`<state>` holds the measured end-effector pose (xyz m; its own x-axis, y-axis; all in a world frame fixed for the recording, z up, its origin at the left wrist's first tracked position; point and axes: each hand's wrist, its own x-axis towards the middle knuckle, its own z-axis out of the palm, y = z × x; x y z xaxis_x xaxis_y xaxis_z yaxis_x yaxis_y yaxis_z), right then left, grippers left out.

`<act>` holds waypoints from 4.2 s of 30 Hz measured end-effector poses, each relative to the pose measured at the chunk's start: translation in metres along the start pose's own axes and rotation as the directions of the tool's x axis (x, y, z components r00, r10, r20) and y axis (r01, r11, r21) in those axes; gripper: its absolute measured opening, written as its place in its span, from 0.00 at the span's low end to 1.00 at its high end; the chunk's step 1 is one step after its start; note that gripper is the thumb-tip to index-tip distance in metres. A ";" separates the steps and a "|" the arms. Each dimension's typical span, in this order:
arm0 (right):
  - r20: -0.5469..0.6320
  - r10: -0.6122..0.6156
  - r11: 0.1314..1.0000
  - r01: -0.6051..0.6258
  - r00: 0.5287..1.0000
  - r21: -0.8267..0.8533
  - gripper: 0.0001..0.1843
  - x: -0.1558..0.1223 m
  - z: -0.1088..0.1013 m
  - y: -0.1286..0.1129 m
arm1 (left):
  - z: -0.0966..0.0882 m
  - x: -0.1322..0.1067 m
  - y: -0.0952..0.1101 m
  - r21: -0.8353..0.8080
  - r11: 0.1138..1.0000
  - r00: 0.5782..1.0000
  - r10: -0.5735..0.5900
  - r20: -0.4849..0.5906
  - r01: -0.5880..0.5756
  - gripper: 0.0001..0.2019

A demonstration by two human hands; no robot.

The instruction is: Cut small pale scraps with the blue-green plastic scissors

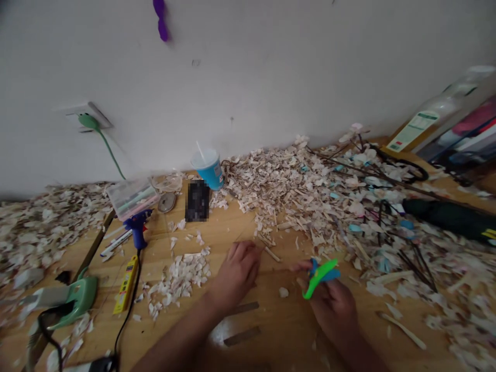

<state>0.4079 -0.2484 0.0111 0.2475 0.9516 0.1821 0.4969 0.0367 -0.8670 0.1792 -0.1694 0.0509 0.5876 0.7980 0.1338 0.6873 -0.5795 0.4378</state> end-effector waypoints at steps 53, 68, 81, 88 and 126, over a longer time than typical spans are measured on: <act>0.125 -0.276 0.629 0.277 0.953 -0.727 0.23 0.069 0.058 -0.001 | 0.024 0.047 -0.025 -0.943 -0.333 0.719 -0.658 0.222 -0.014 0.15; 0.147 -0.245 0.617 0.272 0.958 -0.738 0.19 0.065 0.056 -0.008 | 0.017 0.039 -0.028 -0.911 0.380 0.863 -0.502 -0.056 0.162 0.12; 0.218 -0.292 0.706 0.363 0.931 -0.608 0.16 0.063 0.055 -0.012 | 0.034 0.037 -0.032 -0.883 0.448 0.931 -0.364 -0.037 0.140 0.11; 0.277 -0.300 0.756 0.404 0.913 -0.514 0.15 0.067 0.047 -0.008 | 0.022 0.037 -0.035 -0.867 0.474 0.961 -0.278 0.017 0.152 0.11; 0.382 -0.307 0.673 0.483 0.872 -0.560 0.18 0.071 0.036 -0.008 | 0.006 0.031 -0.029 -0.709 0.699 0.983 -0.176 -0.047 0.092 0.07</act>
<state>0.3916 -0.1697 0.0145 -0.2545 0.9348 0.2478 0.9199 0.3130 -0.2363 0.1800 -0.1285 0.0364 0.4370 0.8943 0.0959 0.2320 -0.2151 0.9486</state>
